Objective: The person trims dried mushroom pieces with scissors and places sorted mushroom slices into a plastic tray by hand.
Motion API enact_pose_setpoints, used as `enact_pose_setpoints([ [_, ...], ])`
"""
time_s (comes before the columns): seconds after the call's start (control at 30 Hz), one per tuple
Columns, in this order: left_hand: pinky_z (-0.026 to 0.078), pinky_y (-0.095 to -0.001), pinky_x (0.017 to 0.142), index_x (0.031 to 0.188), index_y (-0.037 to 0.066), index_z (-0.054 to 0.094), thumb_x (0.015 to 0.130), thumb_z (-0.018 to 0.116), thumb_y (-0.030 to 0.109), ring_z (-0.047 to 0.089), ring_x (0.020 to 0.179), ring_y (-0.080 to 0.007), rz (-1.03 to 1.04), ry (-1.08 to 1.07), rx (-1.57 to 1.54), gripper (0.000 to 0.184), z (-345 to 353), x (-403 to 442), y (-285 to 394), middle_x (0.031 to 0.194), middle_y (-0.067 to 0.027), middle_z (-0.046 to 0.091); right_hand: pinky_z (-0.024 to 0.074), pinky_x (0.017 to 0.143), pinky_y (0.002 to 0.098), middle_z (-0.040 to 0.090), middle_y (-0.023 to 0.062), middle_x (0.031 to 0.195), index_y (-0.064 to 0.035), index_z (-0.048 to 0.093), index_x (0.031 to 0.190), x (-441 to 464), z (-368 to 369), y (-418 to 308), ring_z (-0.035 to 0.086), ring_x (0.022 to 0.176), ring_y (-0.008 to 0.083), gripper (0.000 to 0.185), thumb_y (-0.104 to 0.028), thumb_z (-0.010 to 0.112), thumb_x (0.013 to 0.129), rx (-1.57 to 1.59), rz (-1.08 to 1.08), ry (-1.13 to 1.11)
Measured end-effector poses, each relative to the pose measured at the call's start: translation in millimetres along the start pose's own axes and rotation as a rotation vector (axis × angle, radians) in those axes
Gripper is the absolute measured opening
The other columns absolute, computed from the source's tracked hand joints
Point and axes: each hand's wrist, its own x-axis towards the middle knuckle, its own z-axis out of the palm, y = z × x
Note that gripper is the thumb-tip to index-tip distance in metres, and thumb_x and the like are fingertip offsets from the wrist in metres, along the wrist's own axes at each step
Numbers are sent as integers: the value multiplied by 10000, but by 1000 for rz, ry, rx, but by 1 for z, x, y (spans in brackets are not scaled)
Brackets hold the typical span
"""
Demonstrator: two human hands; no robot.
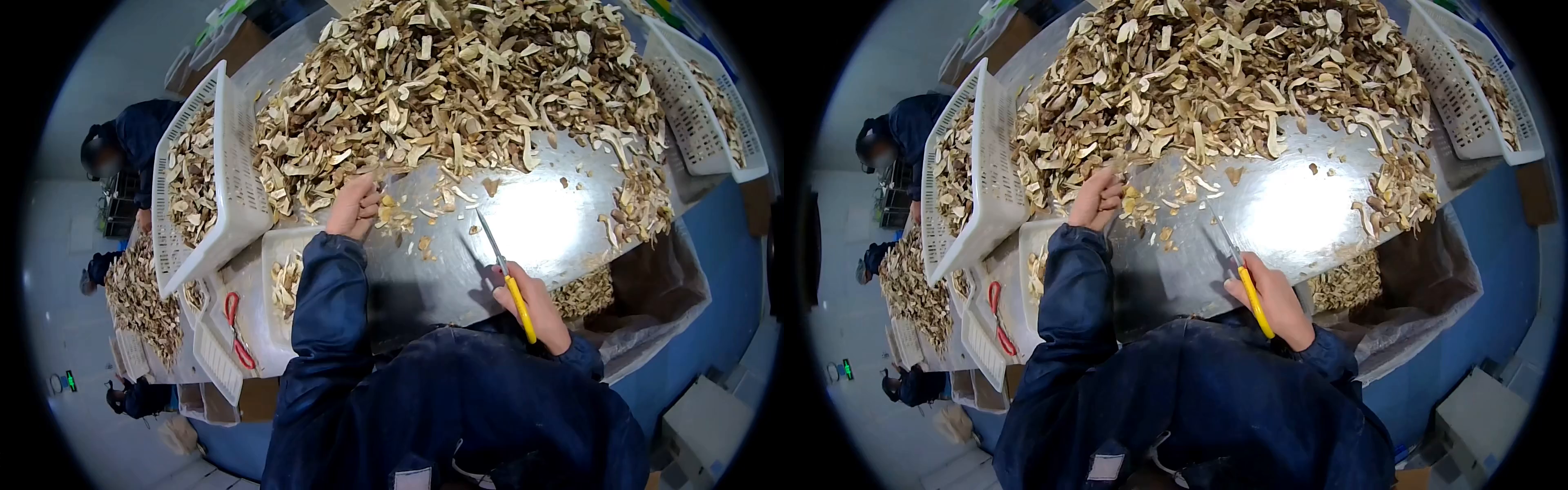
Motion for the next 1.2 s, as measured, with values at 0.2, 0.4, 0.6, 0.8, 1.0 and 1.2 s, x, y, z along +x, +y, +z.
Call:
enact_pose_setpoints([
  [0.2, 429, -230, 612, 1138, 9, 496, 923, 573, 210, 499, 838, -127, -76, -204, -609, 304, 18, -26, 1, 971, -44, 497, 433, 593, 392, 573, 201, 742, -11, 497, 1119, 4, 1, -1, 579, 663, 380, 401, -279, 665, 873, -3, -3, -32],
  [0.4, 435, -171, 526, 1101, 18, 618, 882, 626, 194, 586, 754, -123, 119, 201, -125, 281, 0, 16, 11, 910, -42, 618, 437, 596, 390, 582, 202, 756, -4, 494, 1129, 2, -1, -3, 588, 674, 377, 411, -277, 665, 874, -13, 0, -22],
  [0.6, 489, -359, 638, 911, 44, 657, 815, 656, 156, 627, 779, -250, 621, 394, 1619, 147, 21, 47, -3, 840, -92, 608, 434, 591, 395, 584, 207, 763, 0, 491, 1133, 0, -1, -3, 588, 679, 389, 417, -277, 664, 875, -24, -1, -15],
  [0.8, 492, -358, 608, 939, 49, 636, 838, 634, 135, 634, 723, -272, 622, 209, 1718, 133, 11, 38, -12, 754, -77, 619, 431, 589, 397, 580, 210, 763, 2, 487, 1136, 0, 1, 3, 583, 683, 402, 420, -272, 668, 873, 2, -30, -2],
  [1.0, 279, -143, 435, 1178, 58, 545, 928, 529, 128, 438, 629, -28, -117, -41, 192, 261, 52, -21, -2, 841, 10, 555, 432, 595, 393, 582, 205, 768, -4, 489, 1133, 3, 0, 0, 588, 686, 392, 426, -279, 676, 868, -6, -2, -32],
  [1.2, 313, -154, 457, 1190, 96, 506, 916, 550, 76, 498, 697, -78, -69, -171, -111, 278, 61, -38, -34, 945, -49, 557, 438, 600, 385, 590, 186, 756, -12, 480, 1156, 1, 2, -3, 591, 673, 365, 446, -275, 686, 860, -52, -28, -48],
])
